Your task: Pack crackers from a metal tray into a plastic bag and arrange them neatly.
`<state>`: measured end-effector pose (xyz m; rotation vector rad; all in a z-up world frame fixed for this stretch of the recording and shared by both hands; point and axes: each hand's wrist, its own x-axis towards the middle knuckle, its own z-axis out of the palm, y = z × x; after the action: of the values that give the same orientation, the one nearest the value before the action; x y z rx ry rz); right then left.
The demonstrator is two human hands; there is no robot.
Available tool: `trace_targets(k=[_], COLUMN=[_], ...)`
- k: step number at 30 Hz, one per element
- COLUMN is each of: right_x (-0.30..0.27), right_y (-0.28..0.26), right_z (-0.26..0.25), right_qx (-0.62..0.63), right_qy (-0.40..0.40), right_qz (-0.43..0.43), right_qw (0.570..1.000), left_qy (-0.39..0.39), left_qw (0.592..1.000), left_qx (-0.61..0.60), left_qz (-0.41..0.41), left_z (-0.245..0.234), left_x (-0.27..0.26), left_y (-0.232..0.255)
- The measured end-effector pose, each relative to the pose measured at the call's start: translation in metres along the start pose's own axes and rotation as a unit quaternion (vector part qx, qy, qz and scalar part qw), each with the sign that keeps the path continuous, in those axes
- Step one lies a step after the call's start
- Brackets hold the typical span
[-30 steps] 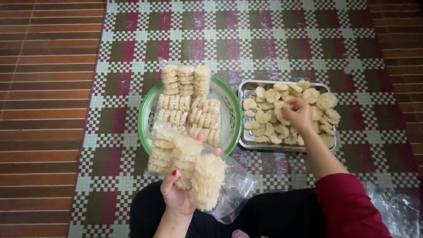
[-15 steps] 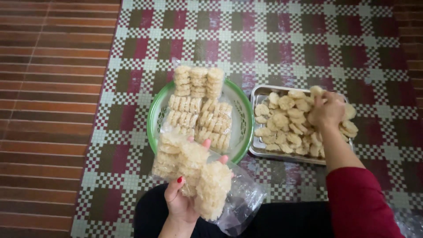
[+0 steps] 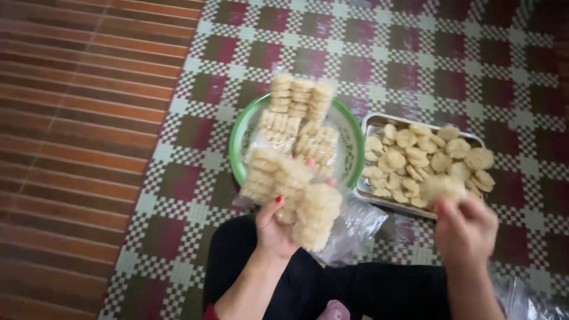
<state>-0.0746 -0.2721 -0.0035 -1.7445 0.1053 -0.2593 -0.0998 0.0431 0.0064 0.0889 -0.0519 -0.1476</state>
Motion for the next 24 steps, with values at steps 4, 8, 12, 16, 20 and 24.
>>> trace_targets(k=[4,8,12,16,20,24], right_x=[-0.075,-0.092,-0.093,-0.094,-0.091,-0.095], right_y=[-0.053,-0.073,-0.091,-0.094,-0.110,-0.121], right_z=[0.032,0.063,0.079,0.083,0.092,0.098], right_qx=[-0.049,-0.134,-0.238,-0.268,-0.267,-0.246], right_qy=[-0.060,-0.046,0.009,0.016,-0.011,-0.019], right_qz=[-0.207,-0.302,-0.415,-0.439,-0.467,-0.459], right_qw=[0.975,0.943,0.878,0.858,0.843,0.854], left_qy=[-0.003,-0.008,-0.008,-0.023,-0.015,-0.038], left_qw=[1.000,0.999,0.999,0.998,0.995,0.995], left_qx=[0.011,0.015,0.036,-0.006,0.038,0.018], left_qz=[-0.006,-0.044,-0.038,-0.051,-0.094,-0.089], left_z=[-0.002,0.011,0.012,0.008,0.014,0.012], left_x=[-0.002,-0.009,-0.013,-0.019,-0.017,-0.019], left_y=[-0.001,0.002,0.003,0.005,0.005,0.003])
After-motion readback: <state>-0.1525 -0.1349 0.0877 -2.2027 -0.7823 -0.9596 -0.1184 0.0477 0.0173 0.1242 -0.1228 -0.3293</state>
